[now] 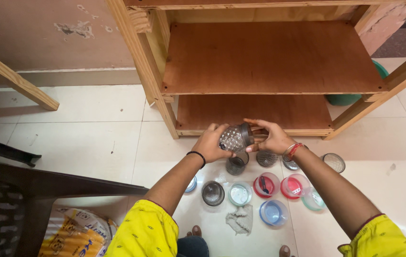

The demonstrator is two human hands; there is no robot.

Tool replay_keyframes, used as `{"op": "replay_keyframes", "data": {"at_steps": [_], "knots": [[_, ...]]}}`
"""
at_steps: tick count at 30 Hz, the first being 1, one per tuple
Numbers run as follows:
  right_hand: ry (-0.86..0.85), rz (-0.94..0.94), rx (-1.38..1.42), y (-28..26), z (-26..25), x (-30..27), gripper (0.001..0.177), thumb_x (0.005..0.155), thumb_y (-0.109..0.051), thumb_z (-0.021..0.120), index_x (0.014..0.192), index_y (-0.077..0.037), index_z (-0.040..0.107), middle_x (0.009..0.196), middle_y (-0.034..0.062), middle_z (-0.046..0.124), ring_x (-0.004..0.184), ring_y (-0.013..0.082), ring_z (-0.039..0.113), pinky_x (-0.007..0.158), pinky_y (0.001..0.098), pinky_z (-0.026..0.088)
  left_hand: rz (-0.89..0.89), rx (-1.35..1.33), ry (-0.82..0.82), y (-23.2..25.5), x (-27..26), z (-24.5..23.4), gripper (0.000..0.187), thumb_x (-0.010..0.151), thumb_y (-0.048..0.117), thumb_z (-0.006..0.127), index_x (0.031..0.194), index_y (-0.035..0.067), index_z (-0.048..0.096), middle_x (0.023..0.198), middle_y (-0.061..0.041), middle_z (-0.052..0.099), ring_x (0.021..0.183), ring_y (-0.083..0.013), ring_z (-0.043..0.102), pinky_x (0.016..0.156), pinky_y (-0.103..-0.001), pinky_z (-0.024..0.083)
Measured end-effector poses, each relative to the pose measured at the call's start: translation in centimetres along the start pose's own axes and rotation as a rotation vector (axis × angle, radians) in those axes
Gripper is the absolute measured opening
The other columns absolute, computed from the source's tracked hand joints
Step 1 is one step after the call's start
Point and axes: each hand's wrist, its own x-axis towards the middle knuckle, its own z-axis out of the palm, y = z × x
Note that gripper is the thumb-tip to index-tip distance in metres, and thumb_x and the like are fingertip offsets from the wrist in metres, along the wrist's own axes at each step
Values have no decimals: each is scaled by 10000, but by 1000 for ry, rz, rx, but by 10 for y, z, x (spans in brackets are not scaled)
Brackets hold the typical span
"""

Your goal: The person removes plastic containers from a wooden shelf, wipes the shelf surfaces with a cloth, and then places the containers back on the floor. The task involves handling multiple containers and cleaning the shelf.

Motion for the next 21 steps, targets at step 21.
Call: {"op": "replay_keyframes", "data": {"at_steps": [21], "knots": [[82,-54,-171,11,-7,2,987,625,-263,944,1501,-125,509,1142,51,731,1051,159,682,917,324,570,34,56,48,10,-1,-5,996,553,325,959,1431,116,536,1290,-200,546,1231,-398,546,1026,-451,478]]}}
